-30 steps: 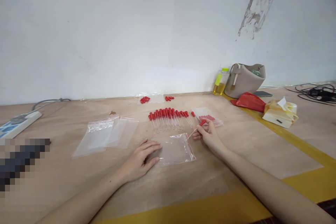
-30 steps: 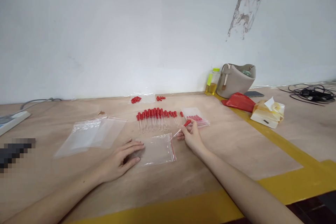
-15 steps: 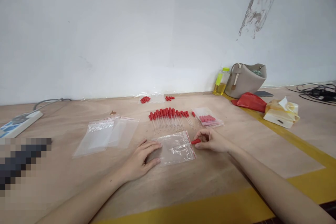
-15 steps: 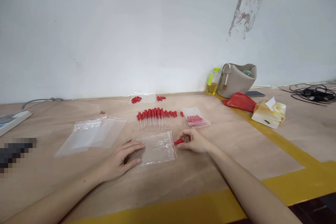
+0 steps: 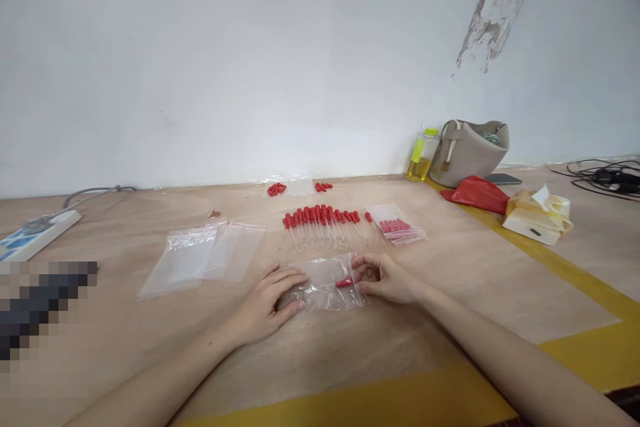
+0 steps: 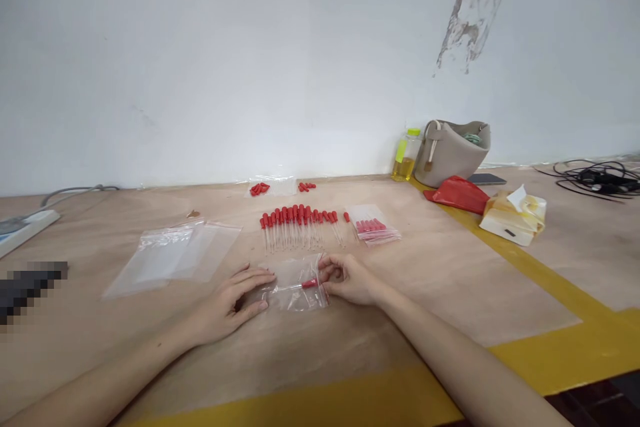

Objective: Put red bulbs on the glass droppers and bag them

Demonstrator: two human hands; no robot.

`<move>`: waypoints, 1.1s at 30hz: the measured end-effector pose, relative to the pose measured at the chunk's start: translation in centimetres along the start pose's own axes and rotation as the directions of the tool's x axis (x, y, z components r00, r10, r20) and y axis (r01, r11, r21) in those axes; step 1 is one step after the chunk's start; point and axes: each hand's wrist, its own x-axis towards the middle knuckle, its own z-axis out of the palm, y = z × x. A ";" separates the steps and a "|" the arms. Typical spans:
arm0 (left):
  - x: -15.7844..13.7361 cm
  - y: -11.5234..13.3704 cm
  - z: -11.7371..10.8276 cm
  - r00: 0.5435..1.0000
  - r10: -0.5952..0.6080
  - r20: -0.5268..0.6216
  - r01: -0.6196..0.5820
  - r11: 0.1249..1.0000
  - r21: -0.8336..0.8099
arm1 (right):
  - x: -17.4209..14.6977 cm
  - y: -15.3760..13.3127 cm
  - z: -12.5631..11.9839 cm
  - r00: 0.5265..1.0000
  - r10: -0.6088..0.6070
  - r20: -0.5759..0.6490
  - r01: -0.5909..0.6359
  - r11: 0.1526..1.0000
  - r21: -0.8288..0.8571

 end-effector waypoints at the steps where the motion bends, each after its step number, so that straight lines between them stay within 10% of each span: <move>1: 0.0 0.0 0.0 1.000 0.003 0.002 -0.003 1.000 0.003 | 0.0 -0.1 -0.2 1.000 -0.005 -0.004 0.005 1.000 -0.026; 7: -0.1 -0.1 -0.1 0.999 0.016 0.034 -0.017 0.999 0.028 | 1.6 -0.7 -4.4 0.948 -0.041 -0.316 -0.097 0.907 -0.409; 15: -0.2 0.0 -0.2 0.999 0.017 0.048 -0.019 0.999 0.039 | 8.5 -1.3 -6.2 0.796 0.171 -0.581 -0.578 0.499 -0.646; 20: -0.3 0.3 -0.4 0.999 0.032 0.034 -0.033 0.999 0.042 | 10.4 -1.1 -5.3 0.747 0.257 -0.613 -0.654 0.454 -0.606; 33: -0.2 -0.1 -0.2 0.999 0.047 0.026 -0.048 0.998 0.050 | 8.3 0.4 -6.2 0.815 0.154 -0.559 -0.524 0.607 -0.598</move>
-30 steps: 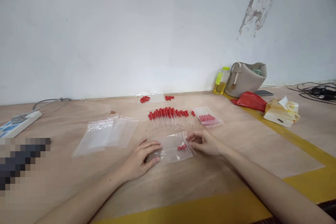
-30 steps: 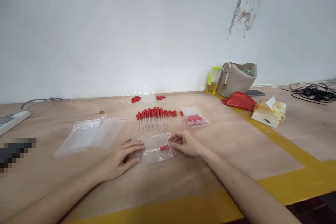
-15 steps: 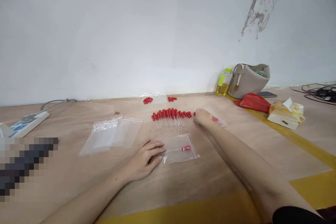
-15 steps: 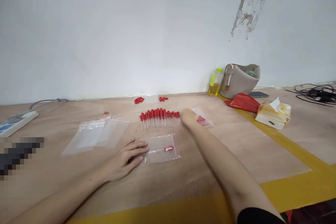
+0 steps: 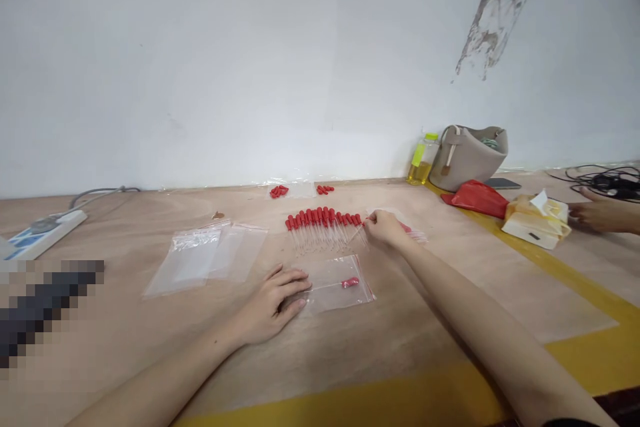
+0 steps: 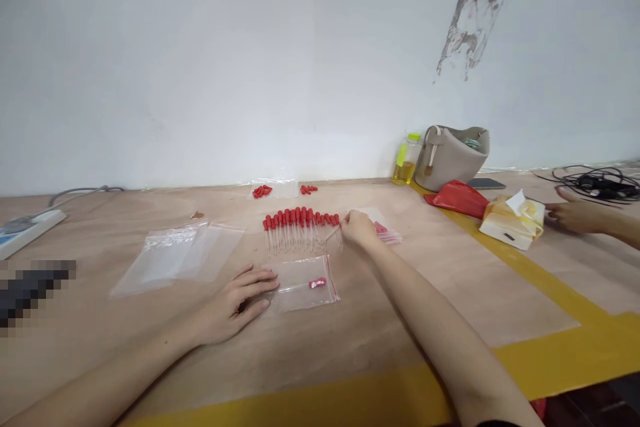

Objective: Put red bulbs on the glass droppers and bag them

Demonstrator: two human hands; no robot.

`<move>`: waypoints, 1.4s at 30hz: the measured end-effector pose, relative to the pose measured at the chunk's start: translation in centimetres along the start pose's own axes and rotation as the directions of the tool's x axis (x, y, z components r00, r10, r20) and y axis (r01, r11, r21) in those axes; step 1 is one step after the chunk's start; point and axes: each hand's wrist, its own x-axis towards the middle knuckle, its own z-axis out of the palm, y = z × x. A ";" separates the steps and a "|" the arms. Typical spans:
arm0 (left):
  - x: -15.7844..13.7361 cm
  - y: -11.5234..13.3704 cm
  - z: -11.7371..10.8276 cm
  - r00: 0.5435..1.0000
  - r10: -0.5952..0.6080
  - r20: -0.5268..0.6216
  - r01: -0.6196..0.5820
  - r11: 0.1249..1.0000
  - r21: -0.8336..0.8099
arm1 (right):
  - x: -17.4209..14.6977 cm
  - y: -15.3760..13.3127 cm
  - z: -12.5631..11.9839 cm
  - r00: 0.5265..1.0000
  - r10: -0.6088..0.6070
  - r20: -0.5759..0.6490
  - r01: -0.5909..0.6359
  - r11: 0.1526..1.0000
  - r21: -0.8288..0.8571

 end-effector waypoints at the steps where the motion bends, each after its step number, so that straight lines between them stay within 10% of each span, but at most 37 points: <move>1: 0.0 0.0 0.0 1.000 -0.002 0.003 0.002 1.000 0.000 | 0.2 -0.2 0.2 1.000 0.016 -0.007 -0.015 1.000 0.018; 11: -0.1 0.2 -0.1 1.000 -0.018 0.016 0.018 1.000 -0.014 | 1.9 -1.2 1.0 0.980 0.168 0.109 -0.192 0.942 0.275; 18: -0.1 0.2 -0.2 1.000 -0.013 0.017 0.014 1.000 -0.010 | -1.3 -0.2 -0.5 0.996 0.083 -0.015 -0.057 0.794 0.605; 24: 0.0 0.0 0.0 1.000 0.006 0.010 -0.006 1.000 -0.014 | -5.8 1.4 1.0 0.990 0.084 -0.109 0.065 0.409 0.910; 31: -0.1 0.1 0.0 1.000 -0.002 0.015 0.002 1.000 -0.009 | -7.8 0.4 2.2 0.995 0.091 0.029 -0.045 0.172 0.984; 36: -0.1 0.2 -0.1 1.000 -0.020 -0.018 0.020 0.999 -0.029 | -8.5 0.8 1.8 0.964 -0.173 0.203 -0.130 0.359 0.924; 42: -0.1 0.1 -0.1 1.000 -0.009 -0.016 0.009 1.000 -0.026 | -8.6 2.0 0.4 0.865 -0.472 0.172 0.258 0.712 0.653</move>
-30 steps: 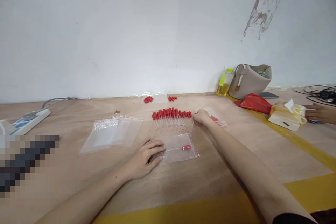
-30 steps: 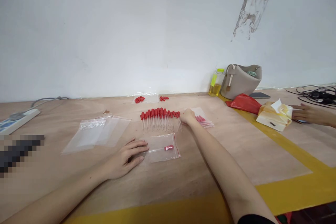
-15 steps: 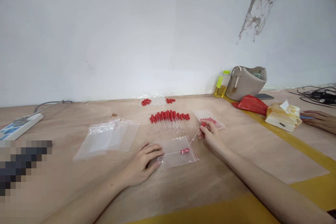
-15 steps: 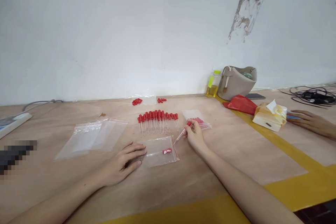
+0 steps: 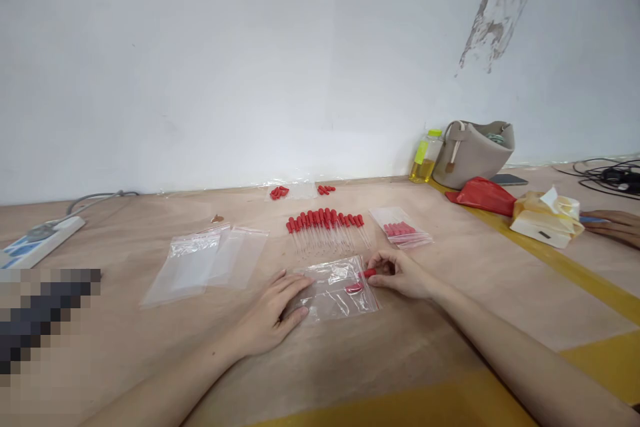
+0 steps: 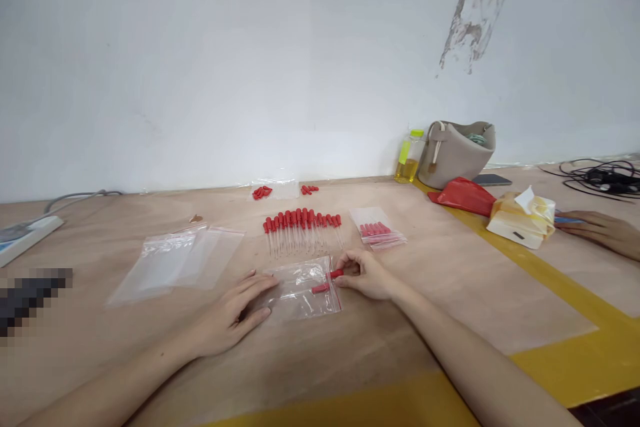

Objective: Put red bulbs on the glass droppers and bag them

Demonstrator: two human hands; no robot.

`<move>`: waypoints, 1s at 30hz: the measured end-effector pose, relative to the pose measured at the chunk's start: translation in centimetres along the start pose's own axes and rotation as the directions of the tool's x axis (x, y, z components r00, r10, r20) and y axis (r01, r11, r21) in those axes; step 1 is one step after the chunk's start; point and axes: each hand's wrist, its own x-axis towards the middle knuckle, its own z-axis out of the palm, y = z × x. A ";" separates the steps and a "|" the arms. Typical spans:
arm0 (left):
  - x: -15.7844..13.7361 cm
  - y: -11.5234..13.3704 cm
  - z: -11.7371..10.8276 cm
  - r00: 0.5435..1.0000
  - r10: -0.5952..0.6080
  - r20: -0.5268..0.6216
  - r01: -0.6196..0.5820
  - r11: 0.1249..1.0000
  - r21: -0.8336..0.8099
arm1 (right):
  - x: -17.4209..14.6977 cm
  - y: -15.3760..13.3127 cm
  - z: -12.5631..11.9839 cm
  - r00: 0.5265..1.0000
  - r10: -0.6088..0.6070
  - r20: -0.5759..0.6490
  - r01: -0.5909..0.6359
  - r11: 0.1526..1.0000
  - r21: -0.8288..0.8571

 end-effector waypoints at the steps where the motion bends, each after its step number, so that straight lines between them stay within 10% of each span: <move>1: 0.0 0.0 0.0 1.000 0.000 0.000 0.000 1.000 -0.001 | 0.0 -0.1 0.0 0.999 -0.045 -0.015 0.044 0.998 -0.050; 14: 0.2 0.1 0.1 1.000 0.015 -0.007 -0.015 1.000 -0.012 | 0.0 -0.2 1.4 0.978 -0.205 0.026 0.206 0.948 -0.243; 21: 0.1 0.0 -0.4 0.995 0.061 0.081 -0.064 0.997 0.033 | 3.4 0.1 -1.2 0.946 0.124 -0.300 -0.214 0.934 -0.286; 30: 0.1 0.0 -0.2 0.996 0.052 0.072 -0.054 0.998 0.034 | 11.1 -0.2 -1.3 0.829 0.427 -0.361 -0.547 0.756 -0.360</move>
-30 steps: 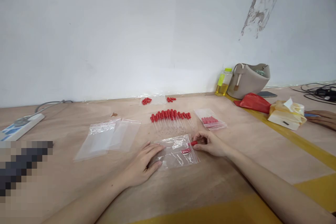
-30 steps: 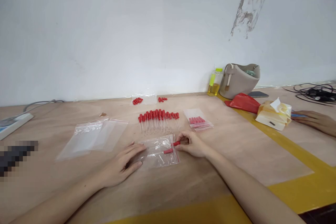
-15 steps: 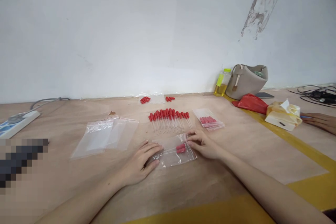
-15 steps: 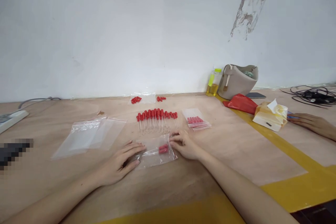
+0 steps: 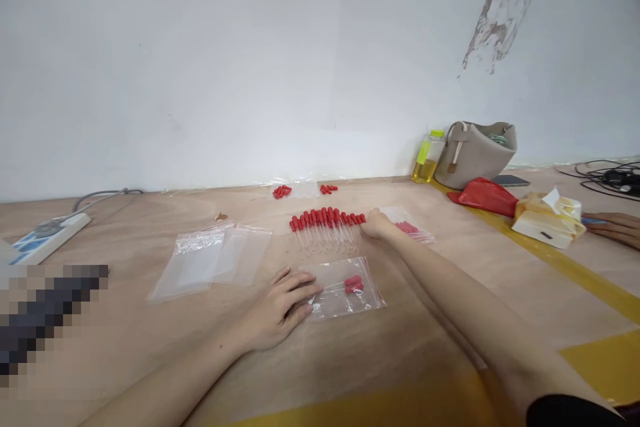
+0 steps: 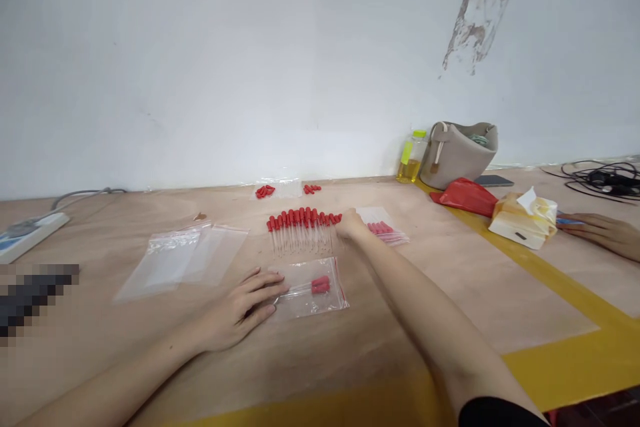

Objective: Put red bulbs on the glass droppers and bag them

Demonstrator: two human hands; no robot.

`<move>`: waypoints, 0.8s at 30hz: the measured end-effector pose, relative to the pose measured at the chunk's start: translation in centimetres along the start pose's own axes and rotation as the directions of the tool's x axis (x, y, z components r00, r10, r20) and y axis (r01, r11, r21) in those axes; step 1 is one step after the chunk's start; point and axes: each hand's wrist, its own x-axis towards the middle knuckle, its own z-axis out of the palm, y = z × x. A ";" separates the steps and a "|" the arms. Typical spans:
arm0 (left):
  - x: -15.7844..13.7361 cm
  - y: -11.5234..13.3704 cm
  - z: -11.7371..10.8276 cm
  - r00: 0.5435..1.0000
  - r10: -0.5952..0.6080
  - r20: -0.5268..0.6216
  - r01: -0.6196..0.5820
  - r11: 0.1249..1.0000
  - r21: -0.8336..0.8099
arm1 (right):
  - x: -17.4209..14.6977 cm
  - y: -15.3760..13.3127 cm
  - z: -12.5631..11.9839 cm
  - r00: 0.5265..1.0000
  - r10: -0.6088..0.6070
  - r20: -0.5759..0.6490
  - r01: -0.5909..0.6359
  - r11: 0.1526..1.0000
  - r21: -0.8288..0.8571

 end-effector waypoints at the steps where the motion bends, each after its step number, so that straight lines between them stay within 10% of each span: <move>1: 0.0 0.0 0.0 1.000 -0.004 0.002 0.004 1.000 -0.003 | 0.5 -0.2 0.1 1.000 0.019 0.020 -0.019 1.000 0.003; 12: 0.0 -0.1 0.1 1.000 -0.006 -0.020 0.005 1.000 -0.029 | -2.4 1.1 -1.8 0.996 -0.082 -0.045 0.091 0.959 0.269; 17: 0.0 -0.1 0.1 1.000 -0.016 -0.009 0.016 1.000 -0.025 | -6.5 4.0 -0.6 0.962 -0.194 -0.192 0.273 0.692 0.669; 24: 0.1 -0.1 0.1 1.000 -0.017 -0.011 0.017 1.000 -0.011 | -9.1 5.0 1.6 0.981 -0.089 -0.171 0.193 0.404 0.894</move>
